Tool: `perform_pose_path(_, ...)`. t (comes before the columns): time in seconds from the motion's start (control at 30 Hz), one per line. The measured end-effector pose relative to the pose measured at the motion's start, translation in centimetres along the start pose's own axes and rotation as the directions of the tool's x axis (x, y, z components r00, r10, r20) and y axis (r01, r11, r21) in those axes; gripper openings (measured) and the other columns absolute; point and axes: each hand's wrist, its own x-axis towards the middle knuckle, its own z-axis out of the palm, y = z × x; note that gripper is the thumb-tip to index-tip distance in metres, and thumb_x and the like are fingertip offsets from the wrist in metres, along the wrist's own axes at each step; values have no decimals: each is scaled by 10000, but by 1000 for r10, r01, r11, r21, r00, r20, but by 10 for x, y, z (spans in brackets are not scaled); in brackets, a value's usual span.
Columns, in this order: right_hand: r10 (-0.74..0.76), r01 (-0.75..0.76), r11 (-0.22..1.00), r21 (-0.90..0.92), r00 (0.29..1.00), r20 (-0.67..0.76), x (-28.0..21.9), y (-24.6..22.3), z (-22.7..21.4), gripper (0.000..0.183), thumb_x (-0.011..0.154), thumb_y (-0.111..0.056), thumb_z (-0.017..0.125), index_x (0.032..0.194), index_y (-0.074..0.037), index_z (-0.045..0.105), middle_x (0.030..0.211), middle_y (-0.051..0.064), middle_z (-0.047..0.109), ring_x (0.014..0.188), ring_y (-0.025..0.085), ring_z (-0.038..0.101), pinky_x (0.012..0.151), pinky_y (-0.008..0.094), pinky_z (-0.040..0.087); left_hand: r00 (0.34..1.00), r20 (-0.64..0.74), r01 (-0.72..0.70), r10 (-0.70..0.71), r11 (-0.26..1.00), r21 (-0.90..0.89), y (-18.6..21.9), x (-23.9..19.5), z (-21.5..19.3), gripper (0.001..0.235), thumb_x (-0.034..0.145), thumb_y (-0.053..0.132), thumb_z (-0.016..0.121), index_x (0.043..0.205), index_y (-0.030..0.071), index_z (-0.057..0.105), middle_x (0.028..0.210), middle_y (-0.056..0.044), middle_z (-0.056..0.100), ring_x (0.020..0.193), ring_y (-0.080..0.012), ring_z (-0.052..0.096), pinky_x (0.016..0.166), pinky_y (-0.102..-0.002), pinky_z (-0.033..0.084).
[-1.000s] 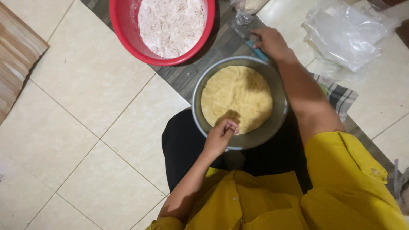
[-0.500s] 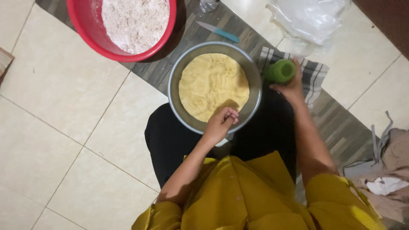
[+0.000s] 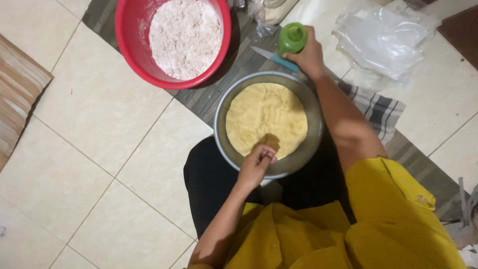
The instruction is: The person kneads a large mass of dough in a metal bowl resting on their lap. They use both hands to press, fold, and turn the dough repeatedly. The person briefly reaches for a plastic bag near the end of the clip.
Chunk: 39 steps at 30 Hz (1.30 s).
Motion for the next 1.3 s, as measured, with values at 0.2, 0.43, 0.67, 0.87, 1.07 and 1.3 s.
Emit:
perform_pose_path(0.2,12,-18,995,-97,998,-65,-31,12,-23,934,716,-218,955,1496,-130,449,1544,132,468,1413,331,481,1100,444,509,999,28,33,-35,998,48,6,14,1,175,1013,158,568,1075,26,665,915,-80,762,883,-142,728,833,-279,558)
perform_pose_path(0.43,-63,4,593,-805,997,-42,-110,30,-157,1031,634,-546,992,1501,-158,592,1621,233,425,1507,496,290,1094,746,231,990,138,-29,20,997,66,27,34,31,163,1020,160,584,1078,30,663,921,-73,747,880,-138,721,813,-273,549)
perform_pose_path(0.67,-34,14,746,-666,999,-18,-106,95,-179,1000,640,-426,965,1531,-134,620,1583,228,497,1392,466,462,1088,569,421,986,166,-9,7,1000,13,21,37,52,156,1018,158,577,1075,32,650,945,-60,741,892,-129,725,819,-269,547)
perform_pose_path(0.87,-245,146,666,-732,969,-29,-94,151,-188,516,810,-172,855,1312,-155,738,1186,97,707,1109,335,624,966,431,528,989,141,31,-39,998,53,-3,49,43,171,1026,158,569,1089,31,666,927,-73,743,898,-138,712,840,-269,537)
perform_pose_path(1.07,-359,175,622,-764,930,-80,-71,182,-190,111,903,13,718,991,-55,713,952,137,673,954,343,640,879,445,525,949,316,78,-8,974,-211,-19,88,66,162,1057,80,530,1163,-6,617,1041,-87,673,979,-149,679,919,-299,559)
perform_pose_path(1.3,-346,105,685,-721,918,-195,-96,92,-209,322,786,99,577,1069,-12,683,1032,159,664,1036,363,620,931,447,505,931,356,103,79,879,-466,-11,191,125,305,1014,11,508,1316,-20,530,1169,-138,632,1055,-225,691,1009,-384,573)
